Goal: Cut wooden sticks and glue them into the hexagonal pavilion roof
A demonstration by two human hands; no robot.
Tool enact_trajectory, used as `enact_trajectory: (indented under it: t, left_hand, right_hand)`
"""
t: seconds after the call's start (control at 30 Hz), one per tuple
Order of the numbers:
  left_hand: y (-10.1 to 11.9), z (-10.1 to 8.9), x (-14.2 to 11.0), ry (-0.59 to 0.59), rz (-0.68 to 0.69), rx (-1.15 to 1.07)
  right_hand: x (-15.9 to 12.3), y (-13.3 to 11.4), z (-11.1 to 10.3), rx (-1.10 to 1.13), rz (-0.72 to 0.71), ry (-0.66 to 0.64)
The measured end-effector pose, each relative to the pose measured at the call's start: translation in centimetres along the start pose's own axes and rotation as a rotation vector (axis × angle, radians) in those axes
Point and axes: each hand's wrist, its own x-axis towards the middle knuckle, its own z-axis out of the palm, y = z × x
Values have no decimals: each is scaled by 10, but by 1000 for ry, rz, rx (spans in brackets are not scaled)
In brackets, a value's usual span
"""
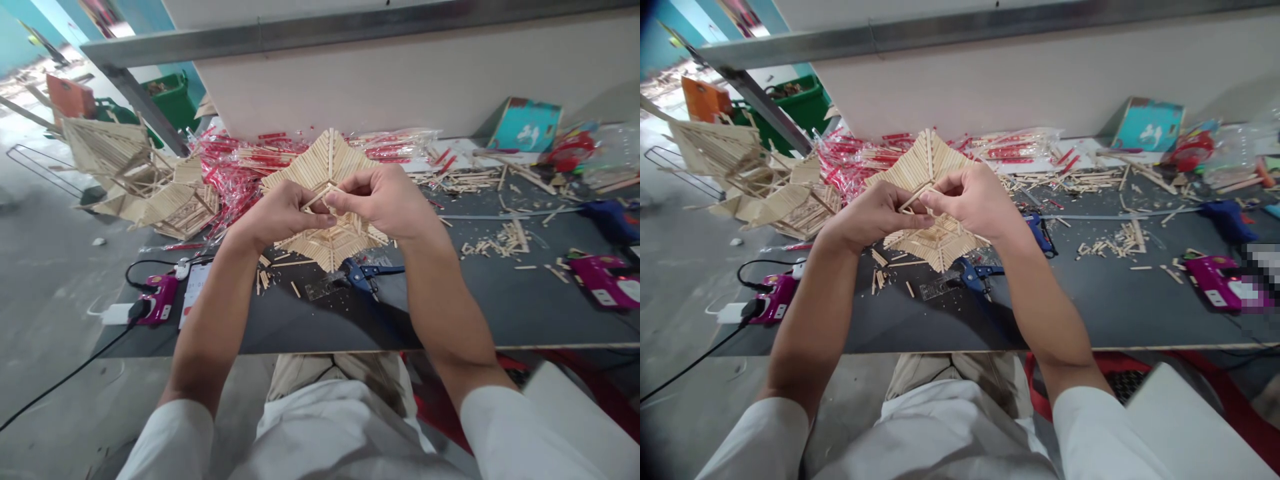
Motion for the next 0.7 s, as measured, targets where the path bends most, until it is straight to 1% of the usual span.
enact_trajectory:
  t: [0.3, 0.37, 0.43, 0.5, 0.57, 0.63, 0.7]
  left_hand:
    - [-2, -1, 5, 6, 1, 18]
    - [-5, 1, 6, 21, 19, 34]
    - [-10, 4, 6, 52, 71, 36]
    - [-16, 7, 5, 107, 137, 10]
    - [-22, 8, 4, 186, 173, -42]
    - [-29, 8, 0, 291, 181, -92]
    - [-33, 9, -8, 423, 206, -94]
  right_hand:
    - [1, 0, -3, -26, 5, 10]
    - [1, 0, -4, -38, 14, 23]
    - [1, 1, -4, -42, 15, 36]
    - [2, 3, -4, -36, 4, 34]
    - [1, 3, -4, -32, -5, 32]
    - [1, 2, -4, -37, 4, 36]
    - [1, 0, -4, -41, 19, 39]
